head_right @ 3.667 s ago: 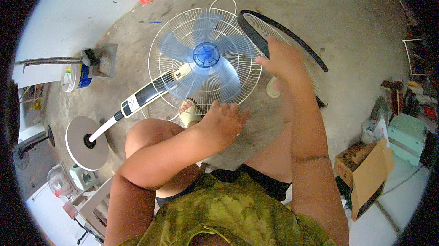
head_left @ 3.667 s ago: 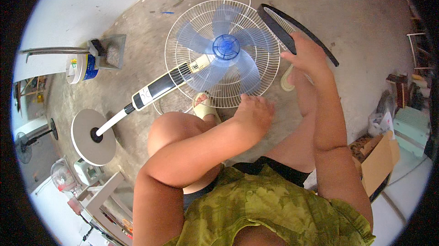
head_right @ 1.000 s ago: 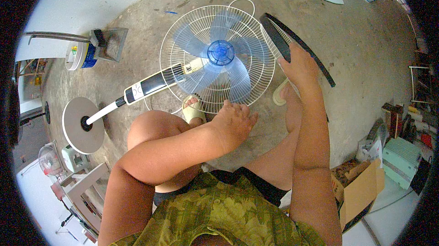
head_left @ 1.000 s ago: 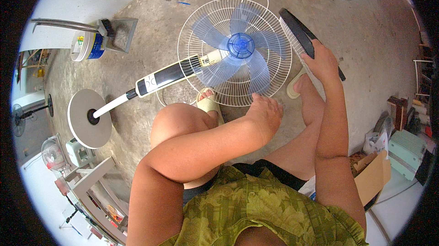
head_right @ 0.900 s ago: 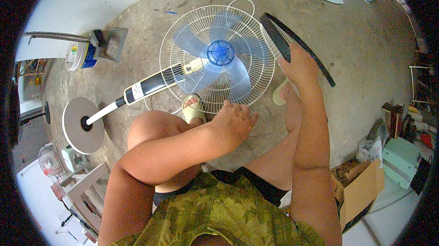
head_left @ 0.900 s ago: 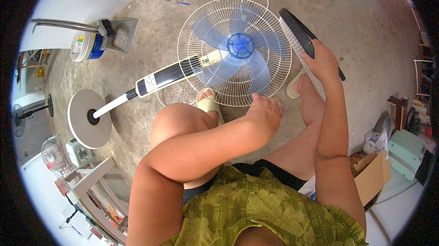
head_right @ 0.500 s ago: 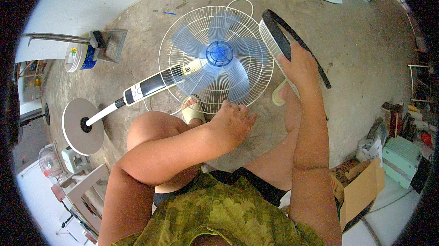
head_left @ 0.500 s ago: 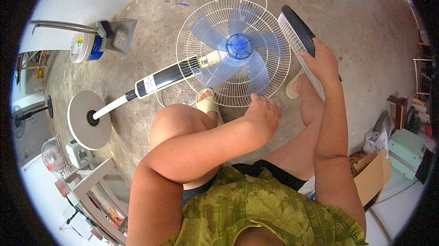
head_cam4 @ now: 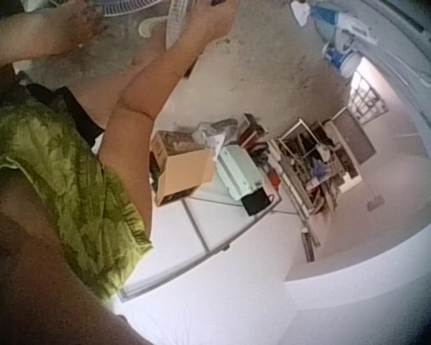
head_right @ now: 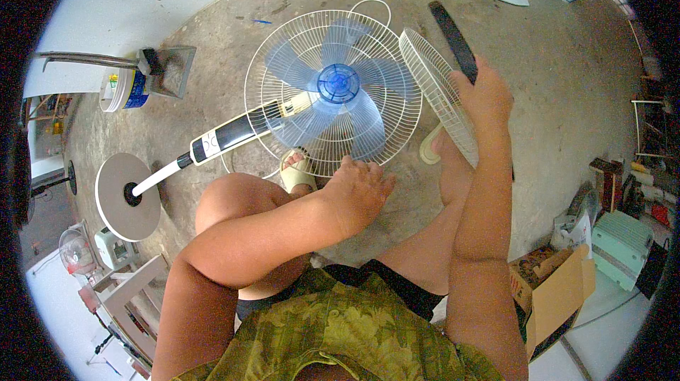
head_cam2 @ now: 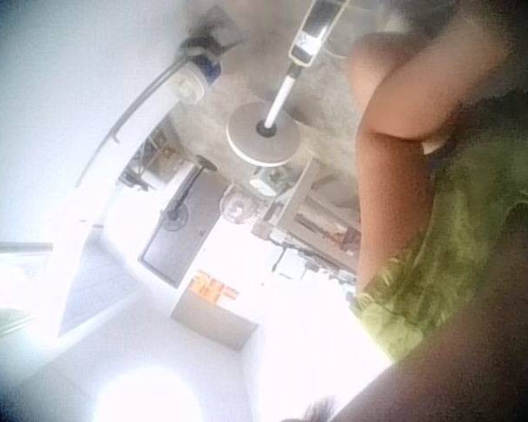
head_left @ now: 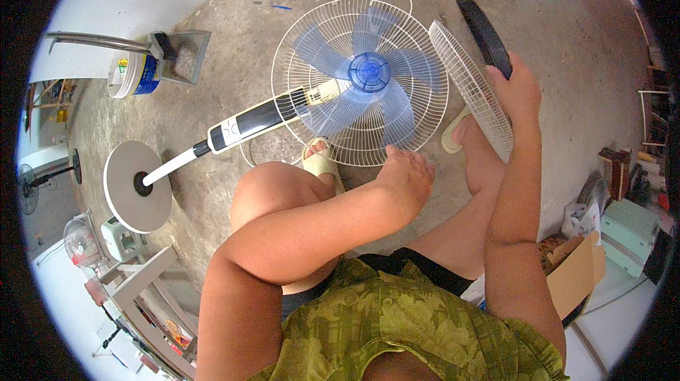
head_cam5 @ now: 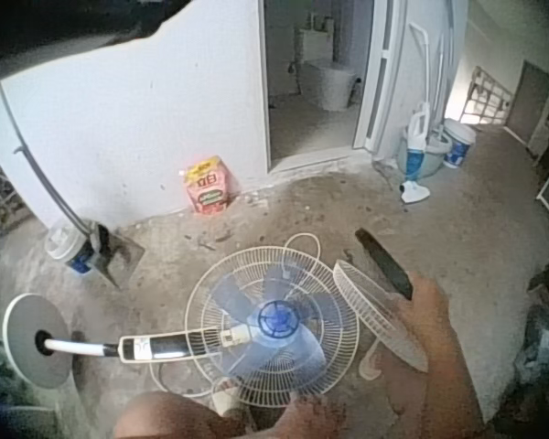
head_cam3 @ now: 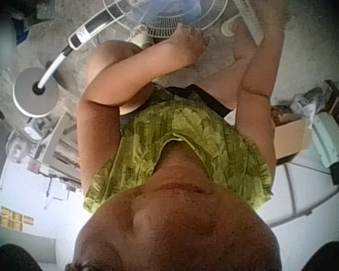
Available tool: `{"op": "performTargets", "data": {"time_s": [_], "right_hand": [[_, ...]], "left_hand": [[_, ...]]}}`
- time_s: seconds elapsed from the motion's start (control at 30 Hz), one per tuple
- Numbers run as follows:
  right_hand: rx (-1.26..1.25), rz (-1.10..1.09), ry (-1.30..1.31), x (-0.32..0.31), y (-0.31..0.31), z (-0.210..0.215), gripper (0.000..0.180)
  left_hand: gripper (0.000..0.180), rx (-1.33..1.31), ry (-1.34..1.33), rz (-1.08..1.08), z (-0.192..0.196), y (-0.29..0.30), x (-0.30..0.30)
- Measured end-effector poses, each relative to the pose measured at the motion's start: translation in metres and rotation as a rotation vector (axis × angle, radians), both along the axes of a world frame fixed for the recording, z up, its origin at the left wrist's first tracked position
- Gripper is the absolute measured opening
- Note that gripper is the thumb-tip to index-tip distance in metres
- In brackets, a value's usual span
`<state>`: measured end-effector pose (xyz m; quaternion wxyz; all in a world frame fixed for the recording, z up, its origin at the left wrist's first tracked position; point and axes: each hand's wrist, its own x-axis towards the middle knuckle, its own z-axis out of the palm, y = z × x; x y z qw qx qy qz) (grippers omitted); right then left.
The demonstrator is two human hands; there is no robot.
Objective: The person assembles a standing fan by attaching the front protective cage to the fan head. They align the cage with the fan blades and secure it by twisting the locking ring into place.
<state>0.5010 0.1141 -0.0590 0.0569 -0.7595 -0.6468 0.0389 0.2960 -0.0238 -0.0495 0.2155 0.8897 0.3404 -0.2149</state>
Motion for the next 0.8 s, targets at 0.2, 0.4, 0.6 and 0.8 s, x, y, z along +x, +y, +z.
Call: {"op": "performTargets", "data": {"time_s": [0.2,0.4,0.6,0.8], "right_hand": [[0.383,-0.184,-0.105,0.013,0.002,0.020,0.037],[0.846,0.006,0.000,0.005,-0.004,0.047,0.033],[0.961,0.204,0.356,-0.030,-0.026,0.080,0.020],[0.906,0.252,1.326,-0.055,-0.056,0.101,0.020]], "left_hand": [[0.055,-0.066,0.039,-0.005,0.010,0.007,0.002],[0.057,-0.053,0.009,0.022,0.007,0.013,-0.003],[0.057,-0.122,-0.396,0.390,0.019,0.033,-0.006],[0.055,-0.302,-1.260,0.989,0.025,0.071,-0.011]]}}
